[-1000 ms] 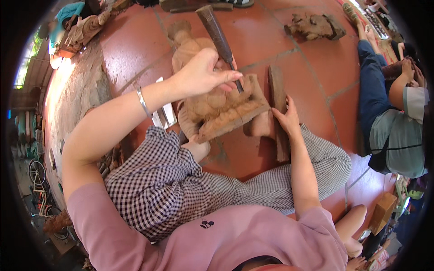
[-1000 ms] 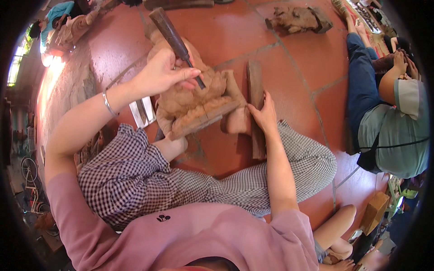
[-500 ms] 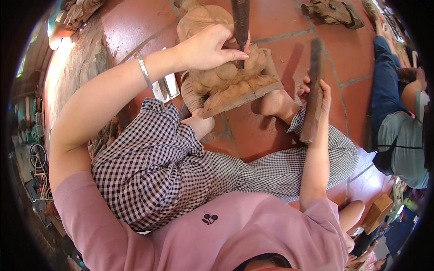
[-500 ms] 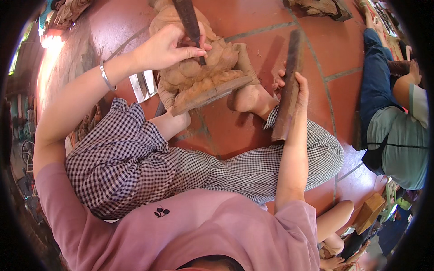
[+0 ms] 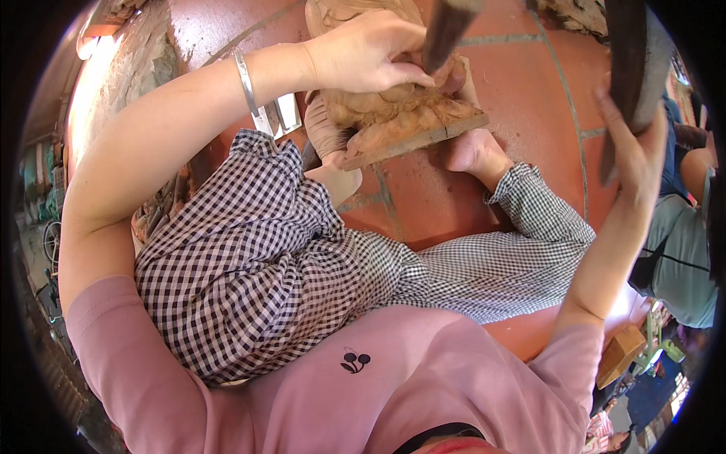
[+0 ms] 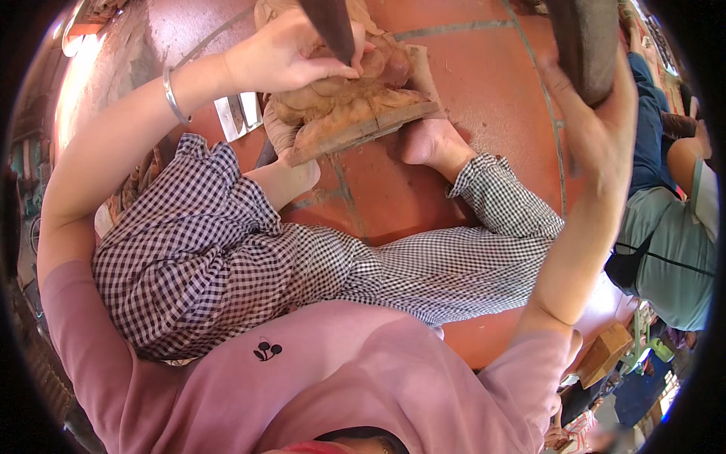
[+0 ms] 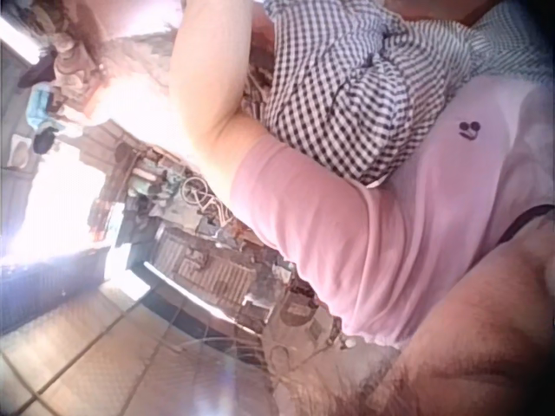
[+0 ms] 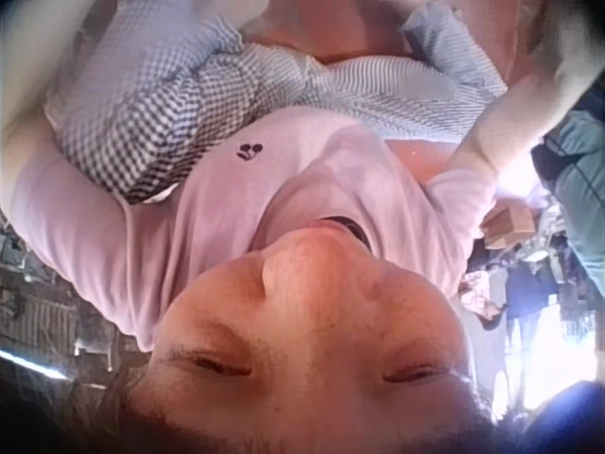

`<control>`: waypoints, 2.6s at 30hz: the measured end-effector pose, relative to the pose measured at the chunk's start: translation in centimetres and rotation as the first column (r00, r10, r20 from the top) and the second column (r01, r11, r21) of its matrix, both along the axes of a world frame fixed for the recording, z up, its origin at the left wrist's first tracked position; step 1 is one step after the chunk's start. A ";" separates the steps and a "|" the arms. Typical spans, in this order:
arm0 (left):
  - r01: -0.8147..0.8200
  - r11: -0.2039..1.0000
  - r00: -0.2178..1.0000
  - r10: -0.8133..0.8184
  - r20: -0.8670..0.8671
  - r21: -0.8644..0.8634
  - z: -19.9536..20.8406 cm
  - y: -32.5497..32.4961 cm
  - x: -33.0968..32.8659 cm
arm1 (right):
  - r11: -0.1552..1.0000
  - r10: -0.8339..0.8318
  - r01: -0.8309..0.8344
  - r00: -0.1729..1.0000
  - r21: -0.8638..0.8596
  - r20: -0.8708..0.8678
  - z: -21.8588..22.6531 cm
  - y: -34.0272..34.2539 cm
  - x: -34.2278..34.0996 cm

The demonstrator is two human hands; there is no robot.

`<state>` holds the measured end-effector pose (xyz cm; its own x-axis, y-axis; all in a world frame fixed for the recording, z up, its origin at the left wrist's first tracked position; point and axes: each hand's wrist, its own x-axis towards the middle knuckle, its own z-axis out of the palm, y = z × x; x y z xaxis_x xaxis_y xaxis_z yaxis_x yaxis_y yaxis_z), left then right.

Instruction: The person carves a wooden sculpture using a chisel and mallet. They repeatedly strike the chisel to shape the wood, occasionally selecting different chisels from a nearby basket.

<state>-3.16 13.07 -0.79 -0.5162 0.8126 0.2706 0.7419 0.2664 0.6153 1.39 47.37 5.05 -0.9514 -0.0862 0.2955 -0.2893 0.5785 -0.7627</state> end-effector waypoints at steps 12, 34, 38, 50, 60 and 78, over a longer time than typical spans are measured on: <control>-0.122 0.992 0.988 0.125 -0.086 0.041 -1.0 0.1 1.9 | 0.551 0.396 0.003 0.880 0.834 -0.264 5.3 0.5 -2.1; -0.144 0.987 0.964 0.156 -0.217 0.068 -1.5 -0.3 2.4 | 0.679 0.351 0.026 0.867 0.733 -0.355 5.0 -1.0 -0.6; -0.110 0.994 0.956 0.102 -0.276 -0.016 -2.0 -0.9 2.2 | 0.680 0.242 -0.001 0.944 0.734 -0.223 4.8 -1.0 0.0; -0.049 0.999 0.992 0.047 -0.118 -0.017 -1.4 -0.7 1.9 | 0.850 0.296 -0.108 0.907 0.515 -0.298 5.5 -2.5 1.5; -0.030 0.999 0.917 0.043 -0.397 0.038 -1.4 -0.6 1.9 | 0.787 0.387 -0.100 0.848 0.609 -0.361 6.1 -3.8 1.6; -0.140 0.990 0.930 0.132 -0.342 0.004 -0.1 -0.4 2.9 | 0.890 0.378 -0.192 0.819 0.415 -0.432 5.7 -4.5 2.1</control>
